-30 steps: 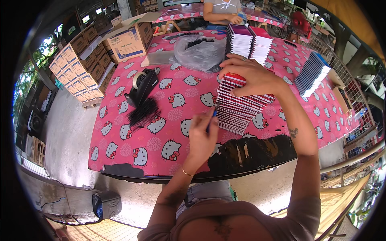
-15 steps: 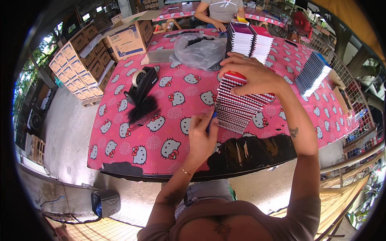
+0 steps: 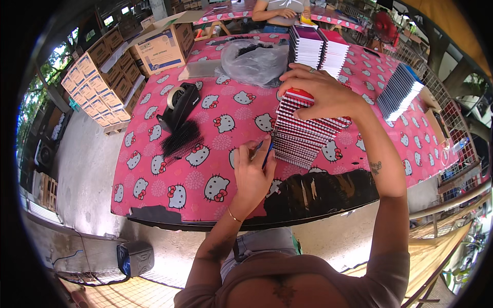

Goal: The person sorts through a stack of red notebooks on a table, marking each one with a blue pen and then restacking them.

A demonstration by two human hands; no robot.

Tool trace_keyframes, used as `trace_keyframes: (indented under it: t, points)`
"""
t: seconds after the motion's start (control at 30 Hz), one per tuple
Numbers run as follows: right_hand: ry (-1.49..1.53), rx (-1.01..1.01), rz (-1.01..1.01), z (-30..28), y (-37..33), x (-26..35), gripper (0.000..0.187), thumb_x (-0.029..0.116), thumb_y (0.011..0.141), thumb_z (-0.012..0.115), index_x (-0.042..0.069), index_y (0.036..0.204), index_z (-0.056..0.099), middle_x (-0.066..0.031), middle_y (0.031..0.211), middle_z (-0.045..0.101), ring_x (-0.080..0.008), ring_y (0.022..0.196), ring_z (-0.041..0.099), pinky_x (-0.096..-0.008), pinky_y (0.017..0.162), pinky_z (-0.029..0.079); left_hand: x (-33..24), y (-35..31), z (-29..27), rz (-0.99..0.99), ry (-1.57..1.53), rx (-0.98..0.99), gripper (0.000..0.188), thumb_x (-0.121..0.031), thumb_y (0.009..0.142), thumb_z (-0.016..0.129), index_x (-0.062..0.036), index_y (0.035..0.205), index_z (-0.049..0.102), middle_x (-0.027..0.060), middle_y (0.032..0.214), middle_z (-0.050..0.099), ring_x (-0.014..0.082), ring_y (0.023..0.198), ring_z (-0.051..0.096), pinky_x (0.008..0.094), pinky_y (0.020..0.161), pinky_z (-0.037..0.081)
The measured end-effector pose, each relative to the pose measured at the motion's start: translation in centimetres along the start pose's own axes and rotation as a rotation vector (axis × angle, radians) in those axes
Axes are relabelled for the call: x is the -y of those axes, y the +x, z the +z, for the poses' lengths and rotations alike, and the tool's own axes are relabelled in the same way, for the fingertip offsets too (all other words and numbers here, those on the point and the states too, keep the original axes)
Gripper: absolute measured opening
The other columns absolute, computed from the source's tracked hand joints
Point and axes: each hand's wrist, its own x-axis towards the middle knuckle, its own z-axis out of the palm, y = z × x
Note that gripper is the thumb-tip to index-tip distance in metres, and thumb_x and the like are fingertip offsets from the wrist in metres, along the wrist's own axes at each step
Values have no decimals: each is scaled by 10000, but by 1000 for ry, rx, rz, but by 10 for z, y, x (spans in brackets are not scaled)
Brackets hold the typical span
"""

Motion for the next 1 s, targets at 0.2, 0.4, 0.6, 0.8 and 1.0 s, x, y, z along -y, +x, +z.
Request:
trace_keyframes:
  t: [0.2, 0.4, 0.6, 0.8, 1.0]
  points:
    - [29, 52, 23, -5, 2, 4, 481, 249, 662, 711, 193, 1120, 574, -54, 1285, 479, -295, 1319, 328, -497, 1028, 293, 3, -10, 8, -679, -1066, 87, 313, -239, 965, 491, 46, 1065, 573, 128, 899, 644, 209, 700, 655, 344, 667, 572]
    - [35, 69, 23, -4, 2, 1, 492, 236, 664, 719, 184, 1130, 573, -74, 1345, 462, -327, 1349, 300, -502, 1047, 277, -3, -8, 9, -241, -378, -12, 307, -221, 961, 480, 45, 1085, 571, 129, 892, 639, 217, 698, 652, 363, 676, 573]
    - [39, 63, 18, -5, 2, 3, 486, 234, 661, 718, 183, 1123, 577, -79, 1342, 467, -333, 1340, 316, -487, 1047, 284, 3, -10, 7, -453, -787, 25, 316, -212, 952, 484, 63, 1084, 566, 160, 912, 649, 254, 748, 672, 378, 697, 574]
    - [38, 51, 13, -4, 1, 1, 487, 231, 656, 721, 185, 1119, 580, -82, 1336, 475, -333, 1334, 326, -480, 1042, 292, 5, -8, 11, -740, -1159, 84, 302, -204, 951, 483, 70, 1043, 570, 167, 925, 655, 258, 769, 681, 363, 702, 573]
    - [28, 49, 7, -4, 3, 3, 497, 219, 654, 735, 187, 1125, 577, -76, 1342, 474, -338, 1335, 326, -481, 1037, 298, 27, -22, 24, -431, -814, 68, 278, -190, 955, 487, 66, 1010, 583, 131, 896, 644, 244, 736, 667, 333, 708, 560]
